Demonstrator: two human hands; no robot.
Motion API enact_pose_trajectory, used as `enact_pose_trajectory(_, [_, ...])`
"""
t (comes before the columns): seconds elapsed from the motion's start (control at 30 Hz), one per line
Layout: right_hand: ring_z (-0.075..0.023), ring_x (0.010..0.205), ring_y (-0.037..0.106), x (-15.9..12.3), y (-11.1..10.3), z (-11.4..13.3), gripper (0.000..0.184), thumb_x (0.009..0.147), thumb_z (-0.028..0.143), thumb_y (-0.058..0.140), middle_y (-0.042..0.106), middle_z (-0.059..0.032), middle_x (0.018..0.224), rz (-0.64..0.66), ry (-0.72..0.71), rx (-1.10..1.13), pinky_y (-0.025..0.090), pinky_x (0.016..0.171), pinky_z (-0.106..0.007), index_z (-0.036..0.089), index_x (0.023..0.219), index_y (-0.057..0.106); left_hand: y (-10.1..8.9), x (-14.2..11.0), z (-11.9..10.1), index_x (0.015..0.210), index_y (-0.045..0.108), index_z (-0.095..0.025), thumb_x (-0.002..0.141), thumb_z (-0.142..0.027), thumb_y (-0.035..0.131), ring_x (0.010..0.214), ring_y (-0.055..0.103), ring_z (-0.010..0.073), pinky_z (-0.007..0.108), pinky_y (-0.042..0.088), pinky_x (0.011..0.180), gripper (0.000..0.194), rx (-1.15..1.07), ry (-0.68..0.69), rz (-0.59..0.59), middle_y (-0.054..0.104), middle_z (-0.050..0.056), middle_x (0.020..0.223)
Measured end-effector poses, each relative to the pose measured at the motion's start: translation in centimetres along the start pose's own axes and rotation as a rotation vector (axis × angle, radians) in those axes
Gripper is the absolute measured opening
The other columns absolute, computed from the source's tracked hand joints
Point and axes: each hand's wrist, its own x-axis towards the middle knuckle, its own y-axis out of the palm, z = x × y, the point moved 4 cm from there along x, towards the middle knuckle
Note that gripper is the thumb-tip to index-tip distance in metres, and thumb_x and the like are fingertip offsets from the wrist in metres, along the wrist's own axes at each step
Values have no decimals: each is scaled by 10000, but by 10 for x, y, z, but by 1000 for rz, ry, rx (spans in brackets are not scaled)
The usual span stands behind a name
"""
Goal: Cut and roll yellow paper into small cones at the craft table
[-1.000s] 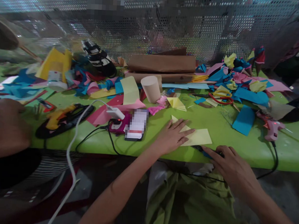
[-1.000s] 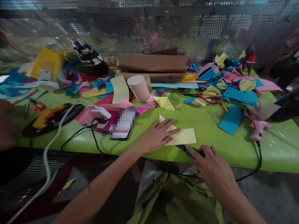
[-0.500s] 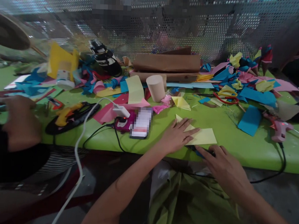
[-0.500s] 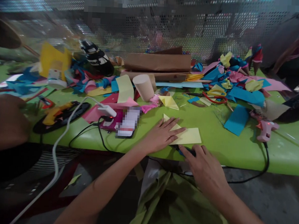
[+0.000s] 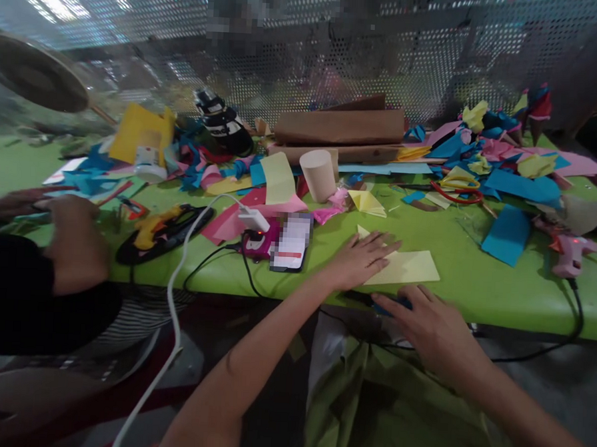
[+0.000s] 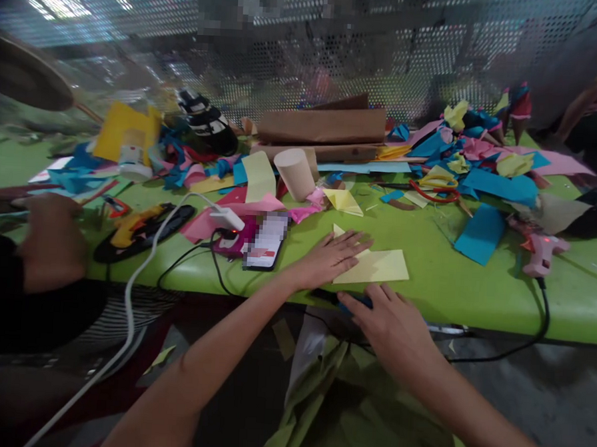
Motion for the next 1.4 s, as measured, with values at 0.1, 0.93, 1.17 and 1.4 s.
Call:
enact_pose_trajectory(0.1, [-232, 942, 623, -16, -10, -27, 434, 988, 282, 502, 611, -89, 1088, -81, -16, 153, 522, 746, -333, 352, 1415, 531, -10, 0, 6, 1568, 216, -350, 1034, -432, 297, 1518, 217, 212, 477, 143, 1218, 546, -73, 40, -2, 264, 3, 1648])
enact_pose_trajectory(0.93, [-188, 686, 632, 66, -21, -168, 363, 863, 529, 624, 687, -7, 711, -331, 306, 528, 461, 601, -258, 184, 791, 713, -44, 34, -2, 890, 704, -201, 791, -415, 664, 804, 614, 200, 258, 370, 644, 238, -236, -111, -148, 720, 24, 897])
enact_pose_trajectory(1.17, [-246, 748, 592, 67, -66, -253, 330, 863, 445, 544, 686, -84, 788, -585, 553, 257, 429, 701, -347, 163, 860, 715, -43, 39, 29, 862, 675, -158, 824, -466, 620, 773, 601, 199, 280, 434, 672, 316, -555, -202, -293, 688, 44, 843])
enact_pose_trajectory(1.4, [-312, 1097, 560, 91, -88, -247, 454, 841, 470, 614, 646, -145, 1234, -660, 490, 514, 424, 907, -423, 192, 1194, 675, -41, 77, 23, 947, 693, -137, 792, -515, 679, 774, 653, 221, 310, 491, 664, 409, -972, -205, -378, 724, 91, 907])
